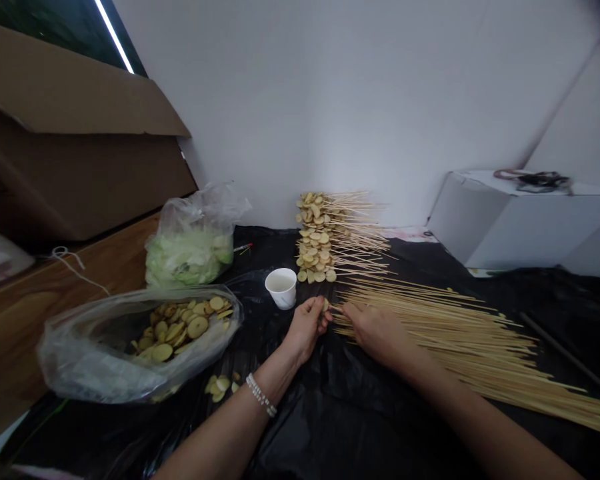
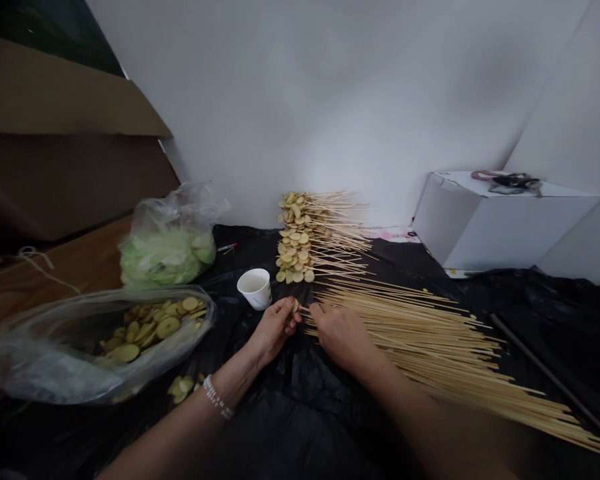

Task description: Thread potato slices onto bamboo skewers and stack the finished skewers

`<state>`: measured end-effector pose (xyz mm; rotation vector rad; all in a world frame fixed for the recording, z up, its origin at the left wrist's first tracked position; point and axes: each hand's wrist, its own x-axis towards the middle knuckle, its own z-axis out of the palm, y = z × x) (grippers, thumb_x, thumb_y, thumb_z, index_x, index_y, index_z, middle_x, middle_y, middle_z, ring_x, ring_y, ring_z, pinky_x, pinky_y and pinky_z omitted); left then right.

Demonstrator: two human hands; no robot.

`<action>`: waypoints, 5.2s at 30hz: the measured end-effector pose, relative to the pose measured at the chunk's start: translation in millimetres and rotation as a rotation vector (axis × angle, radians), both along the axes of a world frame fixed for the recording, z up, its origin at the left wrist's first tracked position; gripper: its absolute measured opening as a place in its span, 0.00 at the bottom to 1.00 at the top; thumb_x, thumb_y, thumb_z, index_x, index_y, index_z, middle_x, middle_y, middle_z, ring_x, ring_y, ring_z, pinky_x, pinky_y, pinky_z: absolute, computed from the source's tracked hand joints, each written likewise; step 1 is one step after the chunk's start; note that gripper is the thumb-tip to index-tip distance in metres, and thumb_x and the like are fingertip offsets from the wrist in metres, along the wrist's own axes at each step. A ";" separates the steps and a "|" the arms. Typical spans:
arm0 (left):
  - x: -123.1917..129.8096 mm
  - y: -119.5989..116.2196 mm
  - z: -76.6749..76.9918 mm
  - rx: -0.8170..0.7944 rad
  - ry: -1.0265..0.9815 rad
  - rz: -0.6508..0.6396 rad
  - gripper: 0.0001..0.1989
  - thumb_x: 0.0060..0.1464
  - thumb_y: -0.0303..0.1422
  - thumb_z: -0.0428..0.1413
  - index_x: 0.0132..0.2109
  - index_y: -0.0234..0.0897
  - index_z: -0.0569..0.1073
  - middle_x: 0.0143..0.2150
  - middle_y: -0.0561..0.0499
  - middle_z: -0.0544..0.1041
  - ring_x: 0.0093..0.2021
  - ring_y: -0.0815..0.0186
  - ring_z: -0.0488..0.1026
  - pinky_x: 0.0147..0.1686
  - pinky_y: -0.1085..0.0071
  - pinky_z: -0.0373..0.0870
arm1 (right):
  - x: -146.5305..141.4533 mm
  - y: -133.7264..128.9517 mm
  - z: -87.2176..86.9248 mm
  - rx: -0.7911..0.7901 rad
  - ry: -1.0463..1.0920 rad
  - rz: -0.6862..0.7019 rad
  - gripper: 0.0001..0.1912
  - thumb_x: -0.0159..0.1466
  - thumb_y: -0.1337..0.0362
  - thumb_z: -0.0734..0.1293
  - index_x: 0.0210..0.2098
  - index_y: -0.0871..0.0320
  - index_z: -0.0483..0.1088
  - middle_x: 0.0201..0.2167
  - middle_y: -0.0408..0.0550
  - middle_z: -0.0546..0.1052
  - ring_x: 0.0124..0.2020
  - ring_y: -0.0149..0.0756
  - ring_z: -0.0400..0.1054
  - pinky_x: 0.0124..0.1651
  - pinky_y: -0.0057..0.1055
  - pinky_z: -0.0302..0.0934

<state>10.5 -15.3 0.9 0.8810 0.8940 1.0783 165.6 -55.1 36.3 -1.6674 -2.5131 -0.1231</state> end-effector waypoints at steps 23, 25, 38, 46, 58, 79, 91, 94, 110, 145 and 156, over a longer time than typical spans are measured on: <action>2.4 -4.6 1.8 -0.002 0.020 -0.018 0.19 0.45 0.45 0.61 0.31 0.32 0.69 0.21 0.52 0.71 0.18 0.77 0.60 0.18 0.79 0.48 | -11.9 -5.8 -0.7 -0.004 0.061 -0.100 0.11 0.63 0.72 0.55 0.38 0.58 0.67 0.33 0.49 0.76 0.31 0.36 0.69 0.29 0.31 0.44; 2.5 -4.7 2.1 -0.002 0.019 -0.019 0.19 0.45 0.45 0.61 0.31 0.32 0.69 0.21 0.52 0.71 0.18 0.77 0.60 0.18 0.79 0.49 | -11.8 -5.4 -2.4 0.015 0.082 -0.085 0.11 0.63 0.73 0.55 0.38 0.58 0.67 0.33 0.49 0.76 0.32 0.35 0.69 0.29 0.31 0.45; 3.3 -5.8 7.5 -0.035 -0.014 -0.018 0.23 0.45 0.50 0.59 0.35 0.31 0.73 0.24 0.50 0.72 0.20 0.77 0.60 0.18 0.79 0.50 | -4.2 2.3 -3.3 -0.042 0.131 -0.126 0.12 0.67 0.68 0.53 0.37 0.58 0.67 0.32 0.49 0.76 0.30 0.33 0.68 0.28 0.30 0.44; 1.5 -2.1 4.4 -0.047 -0.039 0.086 0.20 0.39 0.43 0.65 0.33 0.30 0.75 0.26 0.50 0.73 0.20 0.79 0.58 0.18 0.80 0.50 | 1.7 5.4 -6.5 0.049 0.205 -0.081 0.12 0.68 0.63 0.54 0.36 0.58 0.66 0.33 0.48 0.75 0.32 0.32 0.66 0.30 0.29 0.45; -2.3 0.7 3.2 -0.080 -0.083 0.068 0.17 0.38 0.40 0.66 0.31 0.30 0.76 0.25 0.50 0.73 0.20 0.78 0.58 0.18 0.80 0.49 | -2.3 -4.0 2.4 0.031 -0.013 -0.067 0.09 0.63 0.73 0.56 0.38 0.59 0.65 0.34 0.51 0.74 0.30 0.34 0.66 0.28 0.30 0.45; 0.6 -3.8 6.9 -0.090 -0.022 0.037 0.17 0.39 0.41 0.66 0.29 0.30 0.76 0.27 0.47 0.75 0.20 0.79 0.58 0.18 0.79 0.49 | -7.4 -5.3 0.8 0.060 0.010 -0.097 0.10 0.60 0.75 0.56 0.38 0.59 0.64 0.35 0.51 0.73 0.34 0.37 0.68 0.31 0.30 0.48; 1.2 -4.2 7.2 -0.059 -0.007 -0.015 0.19 0.40 0.44 0.65 0.30 0.29 0.76 0.28 0.46 0.76 0.20 0.78 0.59 0.18 0.79 0.49 | -5.4 -1.2 -0.1 0.002 0.003 -0.106 0.09 0.65 0.71 0.55 0.38 0.59 0.65 0.34 0.51 0.75 0.32 0.37 0.69 0.28 0.30 0.46; 1.0 -4.1 9.7 -0.050 -0.037 -0.031 0.24 0.45 0.50 0.59 0.32 0.29 0.77 0.32 0.43 0.77 0.20 0.78 0.60 0.17 0.78 0.50 | -2.7 1.5 -4.5 0.040 0.039 -0.110 0.10 0.67 0.68 0.53 0.38 0.58 0.65 0.33 0.50 0.75 0.31 0.35 0.69 0.28 0.30 0.44; -2.9 0.5 4.7 -0.007 -0.031 0.073 0.18 0.43 0.43 0.63 0.32 0.29 0.77 0.29 0.44 0.77 0.20 0.78 0.57 0.18 0.80 0.50 | -0.6 0.0 -7.6 0.102 0.102 -0.058 0.09 0.66 0.70 0.55 0.36 0.58 0.65 0.32 0.48 0.74 0.30 0.34 0.65 0.29 0.31 0.42; -1.0 -3.3 2.5 0.041 0.041 -0.013 0.20 0.45 0.46 0.61 0.29 0.29 0.78 0.31 0.42 0.77 0.19 0.78 0.58 0.18 0.78 0.47 | -4.4 1.5 -7.7 -0.032 0.108 -0.077 0.10 0.66 0.71 0.53 0.36 0.60 0.66 0.31 0.50 0.75 0.29 0.34 0.67 0.29 0.31 0.44; 1.8 -2.4 1.8 0.009 0.020 0.060 0.19 0.43 0.45 0.62 0.29 0.29 0.77 0.28 0.45 0.76 0.19 0.78 0.57 0.18 0.78 0.47 | 4.8 7.0 -0.6 -0.039 0.146 -0.050 0.13 0.68 0.65 0.53 0.35 0.58 0.68 0.30 0.48 0.76 0.30 0.32 0.67 0.31 0.28 0.47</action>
